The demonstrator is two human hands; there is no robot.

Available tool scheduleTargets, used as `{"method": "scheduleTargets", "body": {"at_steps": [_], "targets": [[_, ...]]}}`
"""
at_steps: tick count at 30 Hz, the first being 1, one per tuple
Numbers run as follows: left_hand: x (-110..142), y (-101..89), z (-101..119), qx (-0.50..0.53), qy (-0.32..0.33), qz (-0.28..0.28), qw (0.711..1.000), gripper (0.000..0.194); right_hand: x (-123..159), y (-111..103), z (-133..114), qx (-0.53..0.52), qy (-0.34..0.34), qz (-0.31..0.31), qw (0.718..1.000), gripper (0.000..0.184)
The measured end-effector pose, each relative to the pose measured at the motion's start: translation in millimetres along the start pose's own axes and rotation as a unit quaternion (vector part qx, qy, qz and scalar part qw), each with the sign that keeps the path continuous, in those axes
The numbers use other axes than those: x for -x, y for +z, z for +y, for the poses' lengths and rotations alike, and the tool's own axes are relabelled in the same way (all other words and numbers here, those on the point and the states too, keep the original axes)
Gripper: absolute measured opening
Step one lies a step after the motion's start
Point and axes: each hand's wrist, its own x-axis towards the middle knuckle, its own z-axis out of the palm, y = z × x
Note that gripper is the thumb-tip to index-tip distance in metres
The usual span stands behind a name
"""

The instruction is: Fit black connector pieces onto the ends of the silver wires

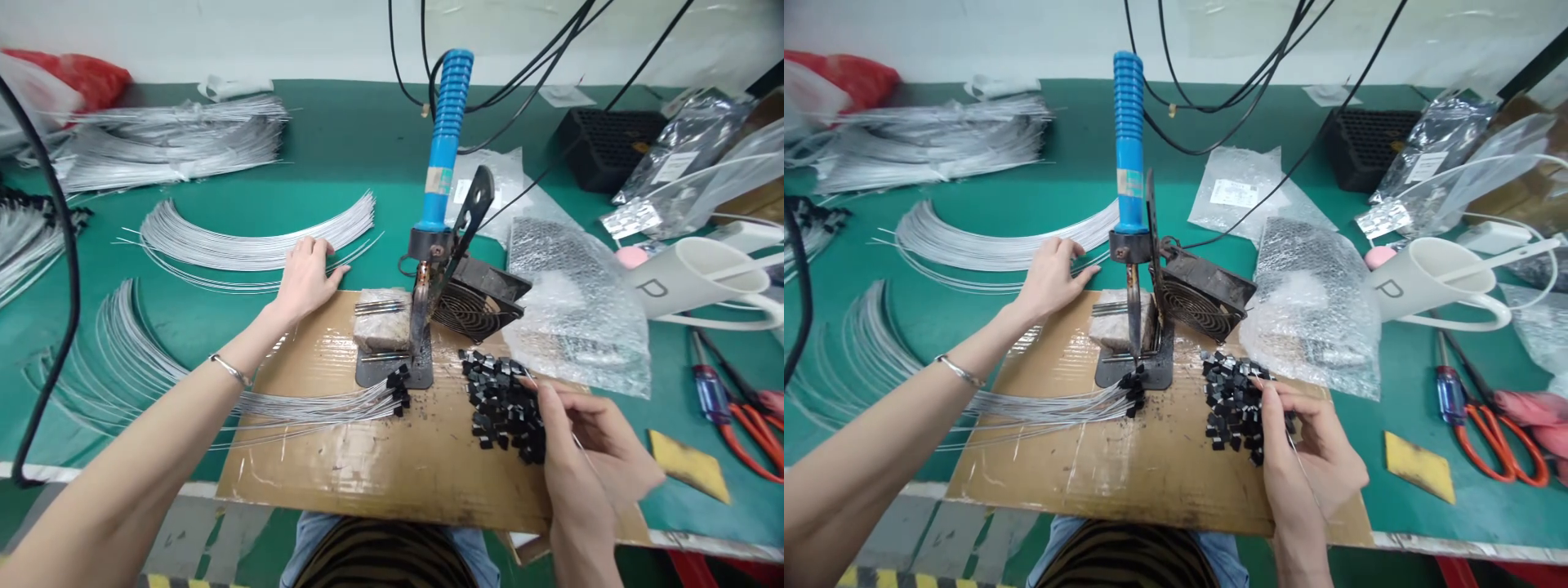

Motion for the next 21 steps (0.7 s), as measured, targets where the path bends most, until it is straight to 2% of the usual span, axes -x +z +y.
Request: {"method": "scheduleTargets", "body": {"at_steps": [7, 11, 15, 21], "targets": [[-6.2, 0.6, -3.7, 0.064, -0.045, 0.001, 0.997, 0.024, -1.0, -0.2, -0.1, -0.009, 0.001, -0.008, 1.000, 0.030], [-6.2, -11.3, -5.3, 0.117, -0.077, 0.030, 0.990, 0.024, -1.4, 0.5, 0.1, -0.014, -0.002, -0.005, 1.000, 0.032], [-2.4, -24.0, -5.1, 0.154, -0.081, 0.059, 0.983, 0.018, -0.8, 0.3, -0.7, -0.016, -0.003, 0.001, 1.000, 0.028], [14.8, -25.3, -10.9, 0.086, -0.053, 0.058, 0.993, 0.017, 0.2, -1.2, -5.0, -0.015, 0.026, -0.001, 1.000, 0.035]]}}
